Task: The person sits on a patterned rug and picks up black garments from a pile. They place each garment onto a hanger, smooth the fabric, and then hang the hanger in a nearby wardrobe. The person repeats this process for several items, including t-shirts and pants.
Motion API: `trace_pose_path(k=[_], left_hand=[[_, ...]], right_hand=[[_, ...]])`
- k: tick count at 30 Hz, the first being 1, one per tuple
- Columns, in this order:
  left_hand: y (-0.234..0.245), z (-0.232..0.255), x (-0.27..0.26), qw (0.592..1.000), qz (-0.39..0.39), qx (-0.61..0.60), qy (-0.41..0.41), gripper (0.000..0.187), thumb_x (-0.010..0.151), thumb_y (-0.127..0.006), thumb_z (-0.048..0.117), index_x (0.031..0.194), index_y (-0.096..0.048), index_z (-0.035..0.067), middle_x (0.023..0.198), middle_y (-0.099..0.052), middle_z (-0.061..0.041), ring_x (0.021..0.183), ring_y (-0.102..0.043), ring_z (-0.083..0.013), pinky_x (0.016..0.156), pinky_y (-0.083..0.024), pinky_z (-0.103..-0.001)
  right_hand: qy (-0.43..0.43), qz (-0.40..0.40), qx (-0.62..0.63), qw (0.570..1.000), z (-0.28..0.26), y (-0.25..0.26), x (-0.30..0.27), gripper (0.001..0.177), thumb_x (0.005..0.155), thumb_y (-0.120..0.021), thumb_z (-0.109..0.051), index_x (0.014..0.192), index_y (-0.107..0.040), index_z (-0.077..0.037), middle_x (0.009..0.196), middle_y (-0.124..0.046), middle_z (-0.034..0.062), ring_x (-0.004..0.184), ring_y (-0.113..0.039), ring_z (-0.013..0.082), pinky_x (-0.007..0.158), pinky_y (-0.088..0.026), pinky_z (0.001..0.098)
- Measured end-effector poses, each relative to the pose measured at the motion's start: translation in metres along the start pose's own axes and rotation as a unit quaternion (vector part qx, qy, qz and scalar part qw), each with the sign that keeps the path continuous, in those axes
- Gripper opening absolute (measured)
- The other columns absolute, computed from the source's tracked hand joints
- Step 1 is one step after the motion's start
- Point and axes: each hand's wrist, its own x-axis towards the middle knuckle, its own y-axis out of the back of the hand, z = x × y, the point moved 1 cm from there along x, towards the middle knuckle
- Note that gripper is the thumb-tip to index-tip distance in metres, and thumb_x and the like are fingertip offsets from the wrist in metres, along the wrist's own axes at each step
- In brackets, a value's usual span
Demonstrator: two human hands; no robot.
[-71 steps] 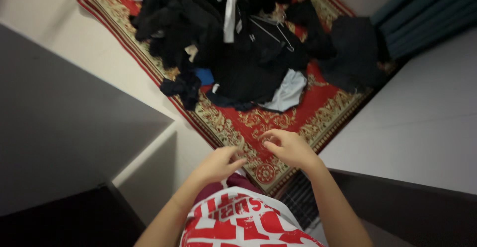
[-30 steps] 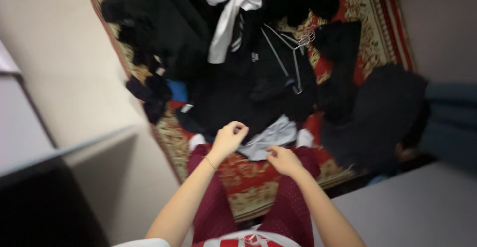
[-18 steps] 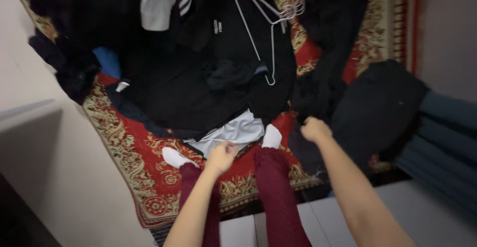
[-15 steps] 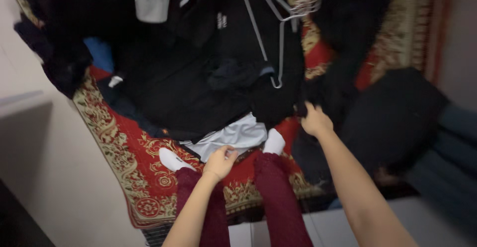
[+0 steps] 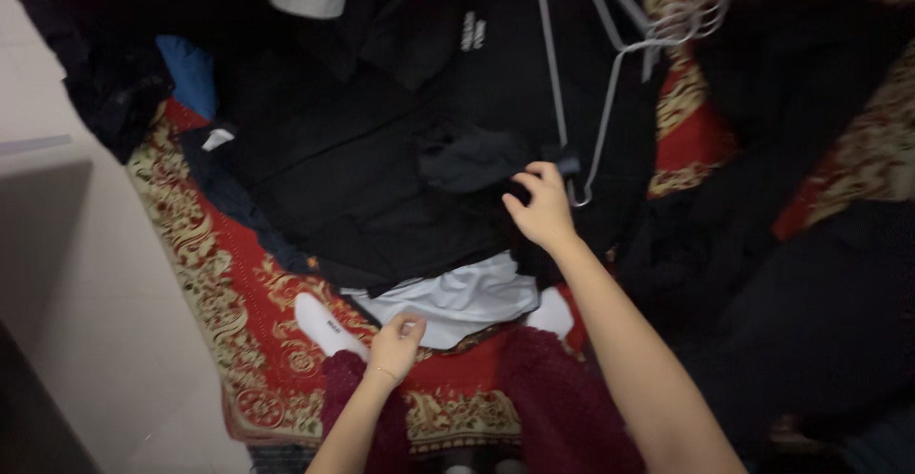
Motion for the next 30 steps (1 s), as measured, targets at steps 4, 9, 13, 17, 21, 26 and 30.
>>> trace_pose_path(k=[4, 9, 13, 17, 21, 26, 30], left_hand=[[-0.027, 0.016, 0.014, 1.000, -0.002, -0.005, -0.028, 0.035, 0.087, -0.069, 0.041, 0.104, -0.077, 0.012, 0.090, -0.078, -0.014, 0.084, -0.075, -0.0279, 0.079, -0.057, -0.038], [-0.052, 0.068, 0.006, 0.996, -0.020, -0.023, -0.079, 0.035, 0.087, -0.070, 0.041, 0.107, -0.076, 0.012, 0.091, -0.078, -0.014, 0.085, -0.075, -0.0284, 0.078, -0.057, -0.037], [-0.055, 0.094, -0.005, 0.995, -0.048, -0.046, -0.079, 0.035, 0.087, -0.070, 0.039, 0.109, -0.075, 0.012, 0.092, -0.078, -0.010, 0.081, -0.075, -0.0252, 0.075, -0.057, -0.035], [-0.056, 0.086, -0.004, 0.989, -0.078, -0.128, 0.000, 0.034, 0.089, -0.071, 0.036, 0.110, -0.076, 0.010, 0.084, -0.075, -0.010, 0.072, -0.069, -0.0204, 0.067, -0.055, -0.034], [-0.046, 0.061, 0.000, 0.988, -0.075, -0.134, 0.029, 0.033, 0.088, -0.071, 0.034, 0.109, -0.077, 0.009, 0.080, -0.075, -0.006, 0.068, -0.071, -0.0152, 0.066, -0.056, -0.030], [-0.043, 0.021, 0.014, 0.979, -0.073, -0.191, 0.023, 0.033, 0.090, -0.069, 0.033, 0.106, -0.076, 0.005, 0.084, -0.073, -0.004, 0.069, -0.068, -0.0154, 0.066, -0.057, -0.030], [-0.052, 0.018, 0.013, 0.973, -0.063, -0.214, 0.057, 0.032, 0.090, -0.067, 0.030, 0.105, -0.075, 0.003, 0.085, -0.073, -0.005, 0.070, -0.067, -0.0149, 0.067, -0.055, -0.029]], right_hand=[[-0.015, 0.118, 0.144, 0.982, 0.025, 0.099, -0.001, 0.032, 0.086, -0.080, -0.016, 0.114, -0.073, -0.003, 0.132, -0.058, 0.0149, 0.123, -0.060, 0.0269, 0.105, -0.048, 0.0366], [-0.155, 0.376, 0.499, 0.766, 0.096, 0.203, -0.008, 0.041, 0.098, -0.061, -0.005, 0.138, -0.064, -0.003, 0.139, -0.062, 0.0109, 0.128, -0.061, 0.0211, 0.114, -0.049, 0.0383], [-0.290, 0.430, 0.409, 0.751, 0.127, 0.199, -0.019, 0.058, 0.091, -0.062, -0.008, 0.147, -0.050, -0.018, 0.129, -0.060, 0.0061, 0.105, -0.055, 0.0216, 0.091, -0.040, 0.0417], [-0.398, 0.092, 0.295, 0.864, 0.125, 0.120, -0.007, 0.046, 0.087, -0.072, -0.024, 0.129, -0.064, -0.009, 0.111, -0.068, 0.0071, 0.100, -0.064, 0.0210, 0.084, -0.051, 0.0405], [-0.318, -0.022, 0.022, 0.948, 0.091, 0.075, 0.025, 0.059, 0.087, -0.079, -0.040, 0.131, -0.059, -0.008, 0.124, -0.069, 0.0145, 0.115, -0.067, 0.0296, 0.096, -0.053, 0.0402], [-0.394, -0.024, -0.100, 0.913, 0.065, 0.050, 0.039, 0.039, 0.093, -0.068, -0.029, 0.127, -0.058, -0.012, 0.118, -0.070, 0.0173, 0.110, -0.067, 0.0377, 0.089, -0.054, 0.0484], [-0.220, 0.196, -0.152, 0.943, 0.106, 0.027, 0.003, 0.017, 0.096, -0.062, -0.016, 0.113, -0.063, -0.014, 0.110, -0.071, 0.0168, 0.108, -0.068, 0.0400, 0.093, -0.055, 0.0498]])
